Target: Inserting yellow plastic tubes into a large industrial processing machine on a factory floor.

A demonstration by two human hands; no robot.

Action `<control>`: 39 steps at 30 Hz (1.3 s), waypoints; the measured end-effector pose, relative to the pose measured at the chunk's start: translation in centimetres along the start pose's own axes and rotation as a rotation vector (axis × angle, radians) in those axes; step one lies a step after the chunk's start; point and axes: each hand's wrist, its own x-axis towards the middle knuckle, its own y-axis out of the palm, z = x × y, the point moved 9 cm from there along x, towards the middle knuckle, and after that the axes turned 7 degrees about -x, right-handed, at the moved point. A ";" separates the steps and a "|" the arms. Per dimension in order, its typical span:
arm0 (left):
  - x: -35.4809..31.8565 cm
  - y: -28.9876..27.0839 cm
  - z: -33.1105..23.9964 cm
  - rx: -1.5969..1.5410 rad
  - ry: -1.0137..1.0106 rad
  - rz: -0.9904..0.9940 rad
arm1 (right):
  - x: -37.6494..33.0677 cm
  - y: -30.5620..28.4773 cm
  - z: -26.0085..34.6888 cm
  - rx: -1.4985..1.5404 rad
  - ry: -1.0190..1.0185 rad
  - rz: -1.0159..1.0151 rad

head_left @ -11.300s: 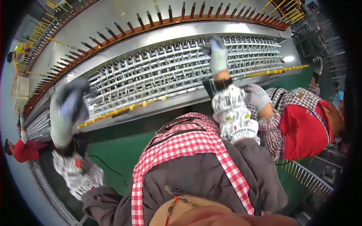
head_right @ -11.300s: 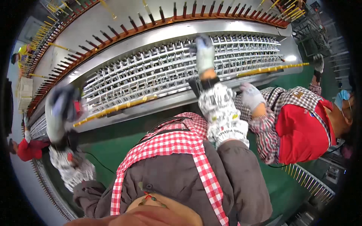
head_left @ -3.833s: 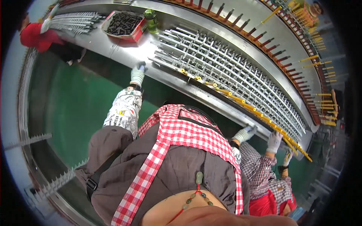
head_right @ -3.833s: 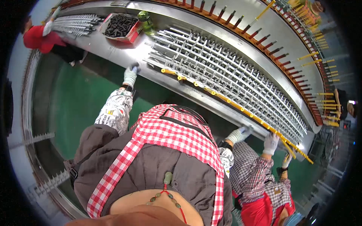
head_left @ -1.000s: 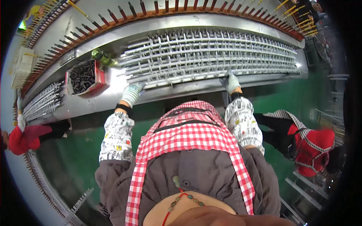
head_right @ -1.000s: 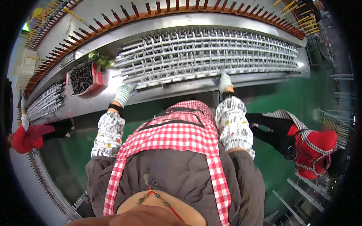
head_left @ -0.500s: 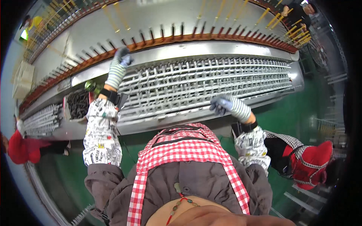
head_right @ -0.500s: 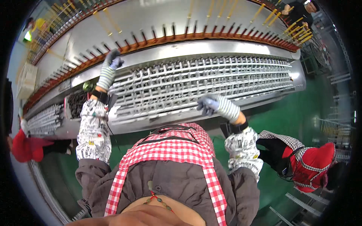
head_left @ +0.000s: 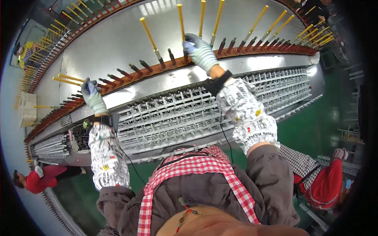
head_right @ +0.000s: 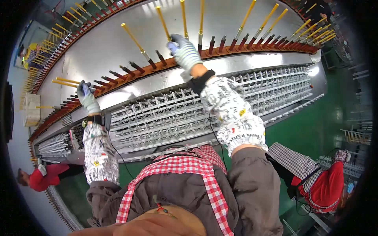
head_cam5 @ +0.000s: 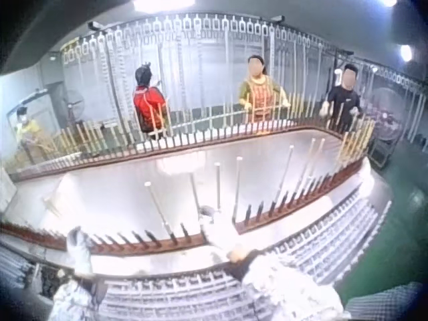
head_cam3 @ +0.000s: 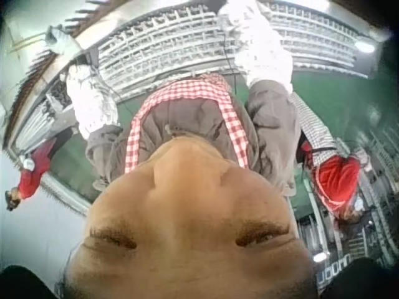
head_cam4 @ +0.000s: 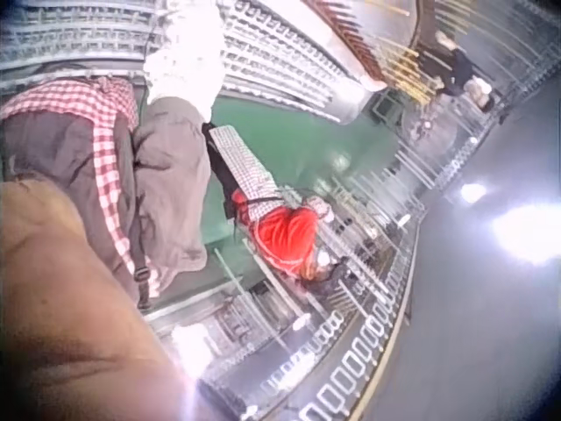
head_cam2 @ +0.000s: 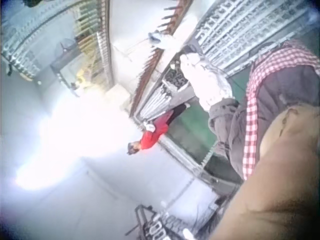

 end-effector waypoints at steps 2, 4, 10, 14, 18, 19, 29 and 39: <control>-4.6 0.7 -3.1 0.090 0.084 0.100 | 0.5 3.9 -1.4 -0.290 0.057 0.076; -8.6 4.2 -3.4 0.078 -0.017 0.329 | 0.5 3.8 0.8 -0.377 -0.029 0.009; -15.5 18.1 -2.1 0.047 -0.289 0.789 | -2.7 -3.0 14.5 0.092 -0.552 -0.341; -12.9 24.2 1.8 -0.016 -0.248 0.853 | -2.0 -2.7 10.1 0.517 -0.214 -0.279; -10.5 27.1 8.6 0.045 -0.521 0.674 | -3.4 -4.7 -1.6 0.431 0.216 -0.397; -9.1 26.4 9.7 0.103 -0.474 0.697 | -3.8 -6.1 -3.1 0.429 0.186 -0.457; -7.3 22.6 -5.7 -0.125 -0.238 0.675 | 2.0 -11.3 -8.4 -0.571 0.266 -0.467; -12.6 24.5 -4.7 0.160 0.031 0.753 | -10.3 -11.1 15.2 -0.462 -0.441 -0.420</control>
